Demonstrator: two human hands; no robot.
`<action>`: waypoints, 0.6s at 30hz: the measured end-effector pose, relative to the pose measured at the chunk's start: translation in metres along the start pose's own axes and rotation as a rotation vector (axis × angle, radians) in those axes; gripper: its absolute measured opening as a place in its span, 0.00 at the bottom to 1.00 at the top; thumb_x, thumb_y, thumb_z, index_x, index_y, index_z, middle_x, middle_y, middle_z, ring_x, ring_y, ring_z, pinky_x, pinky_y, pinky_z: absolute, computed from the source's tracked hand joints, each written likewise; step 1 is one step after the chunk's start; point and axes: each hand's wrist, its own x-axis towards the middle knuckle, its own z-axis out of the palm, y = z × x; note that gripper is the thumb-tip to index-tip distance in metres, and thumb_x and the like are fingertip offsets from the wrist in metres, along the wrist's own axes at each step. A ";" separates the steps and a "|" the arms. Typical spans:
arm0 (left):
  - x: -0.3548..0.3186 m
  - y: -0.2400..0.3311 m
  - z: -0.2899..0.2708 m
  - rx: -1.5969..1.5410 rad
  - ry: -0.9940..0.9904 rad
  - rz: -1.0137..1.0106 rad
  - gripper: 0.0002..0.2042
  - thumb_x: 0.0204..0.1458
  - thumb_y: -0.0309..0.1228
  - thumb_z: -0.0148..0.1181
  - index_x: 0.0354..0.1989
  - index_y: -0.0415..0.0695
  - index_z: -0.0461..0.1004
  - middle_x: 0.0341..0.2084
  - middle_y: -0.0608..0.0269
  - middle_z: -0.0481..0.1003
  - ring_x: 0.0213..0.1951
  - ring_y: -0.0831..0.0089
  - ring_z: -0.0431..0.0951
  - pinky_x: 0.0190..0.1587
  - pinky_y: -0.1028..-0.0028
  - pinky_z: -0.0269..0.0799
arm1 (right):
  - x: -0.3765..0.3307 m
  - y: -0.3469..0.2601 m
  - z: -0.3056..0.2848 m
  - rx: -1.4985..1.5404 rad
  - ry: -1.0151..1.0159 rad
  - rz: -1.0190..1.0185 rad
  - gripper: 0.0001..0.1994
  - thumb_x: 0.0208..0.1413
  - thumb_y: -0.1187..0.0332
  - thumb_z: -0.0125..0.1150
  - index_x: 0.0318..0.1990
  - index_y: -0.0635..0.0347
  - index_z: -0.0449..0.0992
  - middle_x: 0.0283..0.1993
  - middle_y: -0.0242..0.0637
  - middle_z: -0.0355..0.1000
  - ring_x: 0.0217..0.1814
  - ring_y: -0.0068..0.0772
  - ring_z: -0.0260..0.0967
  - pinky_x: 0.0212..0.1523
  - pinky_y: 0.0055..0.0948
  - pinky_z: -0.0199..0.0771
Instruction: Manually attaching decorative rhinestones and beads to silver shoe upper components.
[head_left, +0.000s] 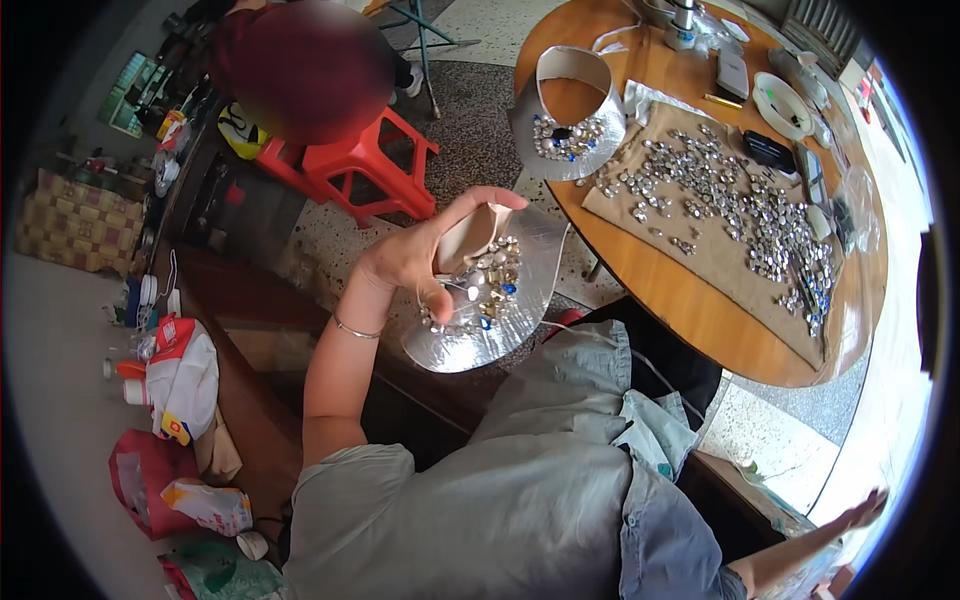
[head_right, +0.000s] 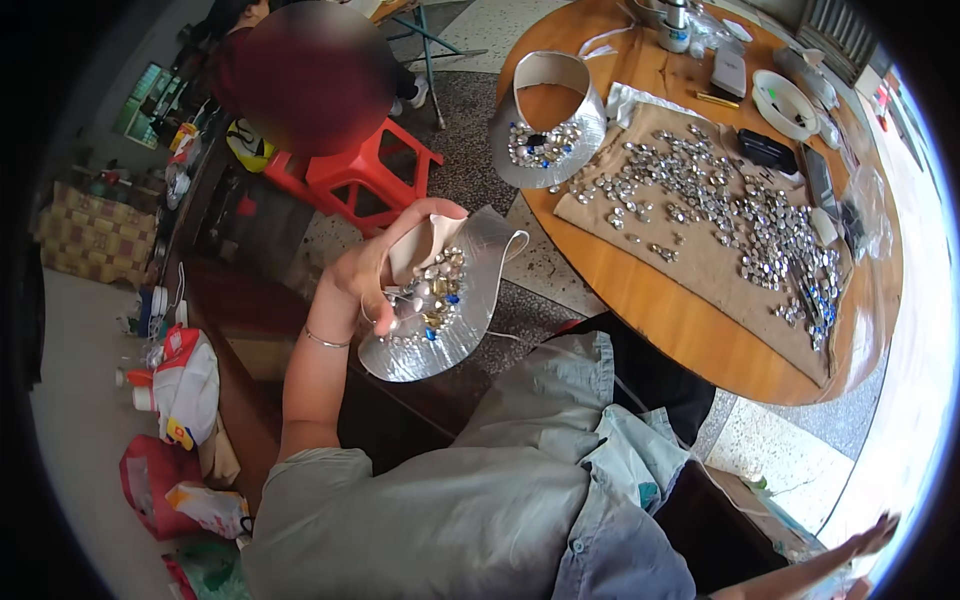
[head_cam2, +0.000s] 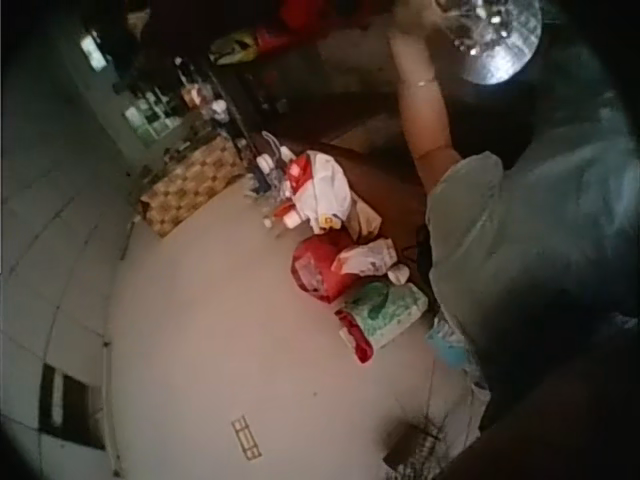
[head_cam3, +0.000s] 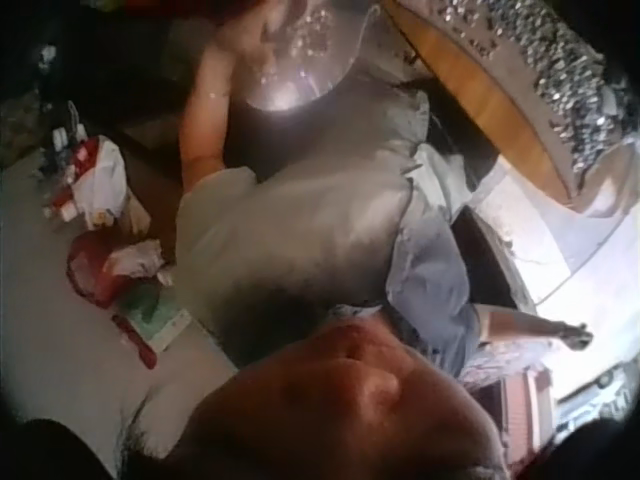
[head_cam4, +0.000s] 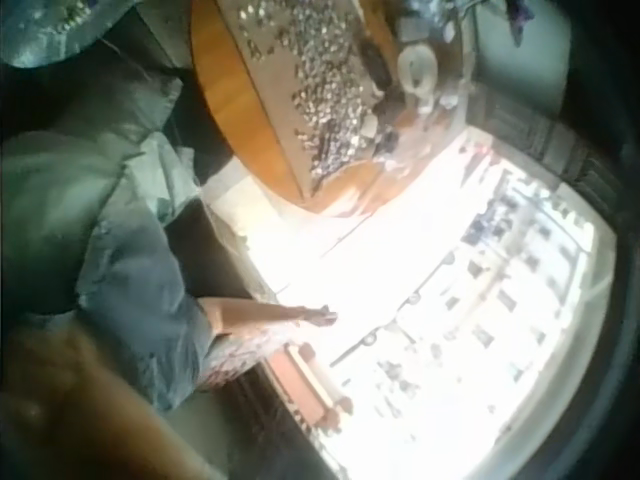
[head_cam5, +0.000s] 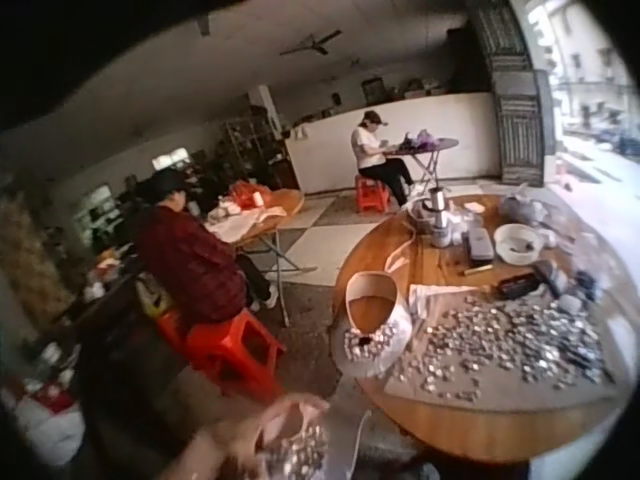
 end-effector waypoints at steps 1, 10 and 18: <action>0.006 0.006 0.019 0.054 0.066 -0.020 0.57 0.16 0.43 0.79 0.59 0.42 0.48 0.43 0.67 0.59 0.48 0.77 0.61 0.52 0.76 0.55 | -0.050 -0.054 0.058 0.185 -0.214 -0.181 0.25 0.59 0.54 0.42 0.57 0.62 0.61 0.56 0.44 0.60 0.56 0.44 0.61 0.59 0.40 0.59; 0.051 -0.015 0.043 0.200 0.114 0.194 0.61 0.15 0.46 0.78 0.61 0.42 0.43 0.52 0.61 0.53 0.55 0.72 0.54 0.57 0.72 0.50 | -0.413 -0.414 0.209 0.796 -1.798 0.143 0.35 0.42 0.76 0.64 0.60 0.62 0.56 0.20 0.21 0.57 0.21 0.12 0.52 0.23 0.12 0.52; 0.064 -0.023 0.078 -0.170 0.192 0.207 0.67 0.12 0.60 0.69 0.63 0.42 0.36 0.54 0.57 0.53 0.55 0.69 0.58 0.57 0.71 0.53 | -0.456 -0.387 0.241 1.052 -2.166 0.686 0.11 0.52 0.70 0.58 0.43 0.58 0.68 0.25 0.25 0.64 0.29 0.17 0.62 0.31 0.17 0.62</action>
